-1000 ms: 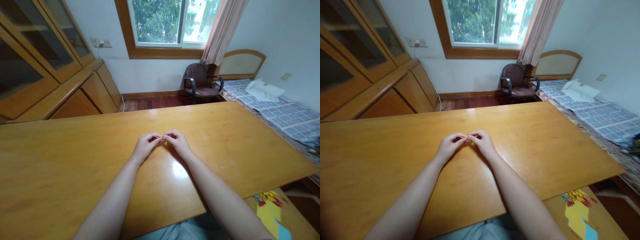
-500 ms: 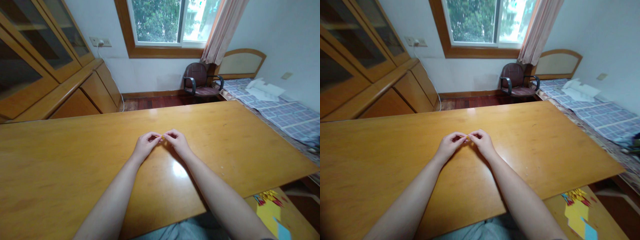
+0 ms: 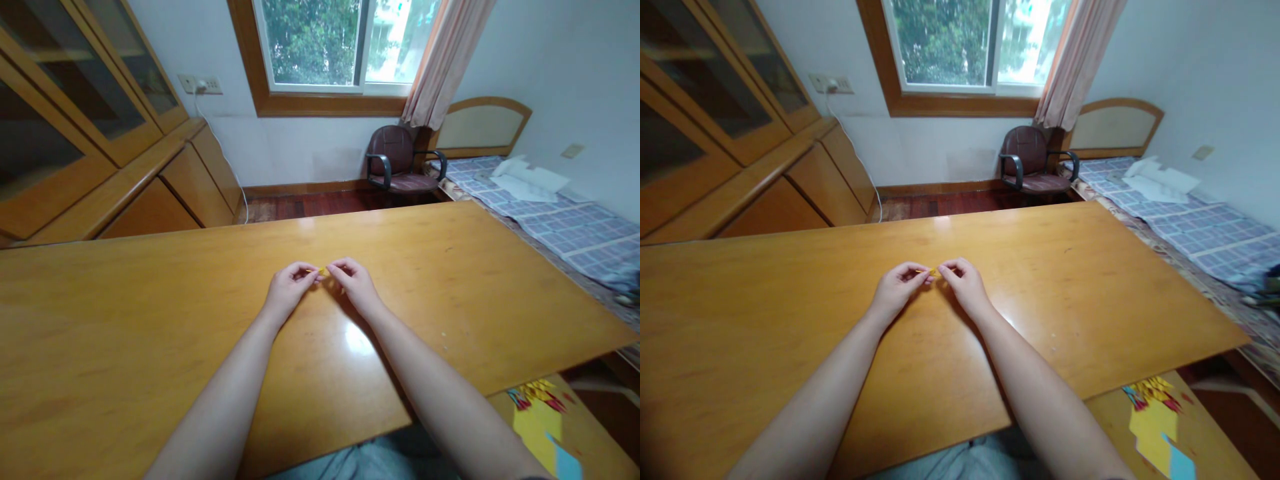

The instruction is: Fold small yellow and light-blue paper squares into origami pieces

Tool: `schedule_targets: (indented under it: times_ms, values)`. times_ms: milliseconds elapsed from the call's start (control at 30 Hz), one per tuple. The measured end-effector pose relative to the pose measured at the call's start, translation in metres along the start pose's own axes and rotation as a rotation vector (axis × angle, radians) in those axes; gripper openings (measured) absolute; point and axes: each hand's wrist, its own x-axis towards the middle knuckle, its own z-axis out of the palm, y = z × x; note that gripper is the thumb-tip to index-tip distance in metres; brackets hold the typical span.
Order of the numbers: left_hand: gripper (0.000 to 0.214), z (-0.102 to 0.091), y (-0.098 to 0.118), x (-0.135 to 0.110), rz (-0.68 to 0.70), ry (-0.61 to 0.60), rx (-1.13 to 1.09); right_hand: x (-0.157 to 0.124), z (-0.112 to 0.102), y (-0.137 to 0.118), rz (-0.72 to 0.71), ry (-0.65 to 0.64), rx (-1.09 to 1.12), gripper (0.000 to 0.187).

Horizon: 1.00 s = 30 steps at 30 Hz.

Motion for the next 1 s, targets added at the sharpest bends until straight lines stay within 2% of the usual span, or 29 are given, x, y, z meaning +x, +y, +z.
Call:
schedule_targets:
  times_ms: [267, 467, 800, 1000]
  values:
    - [0.034, -0.002, -0.0012, 0.0027, 0.031, 0.026, 0.017, -0.0005, 0.0018, 0.0069, -0.017, -0.031, -0.085, 0.025]
    - [0.038, -0.0016, 0.0042, 0.0038, 0.004, 0.06, -0.052, -0.0012, 0.0032, 0.0063, -0.027, -0.022, -0.13, 0.025]
    - [0.034, -0.0027, 0.0058, 0.0032, -0.01, -0.007, -0.104, -0.0011, 0.0024, 0.0035, -0.019, -0.078, -0.071, 0.021]
    - [0.025, -0.0033, 0.0082, 0.0033, 0.101, -0.031, -0.079, -0.0002, 0.0025, 0.0022, -0.01, -0.065, -0.061, 0.023]
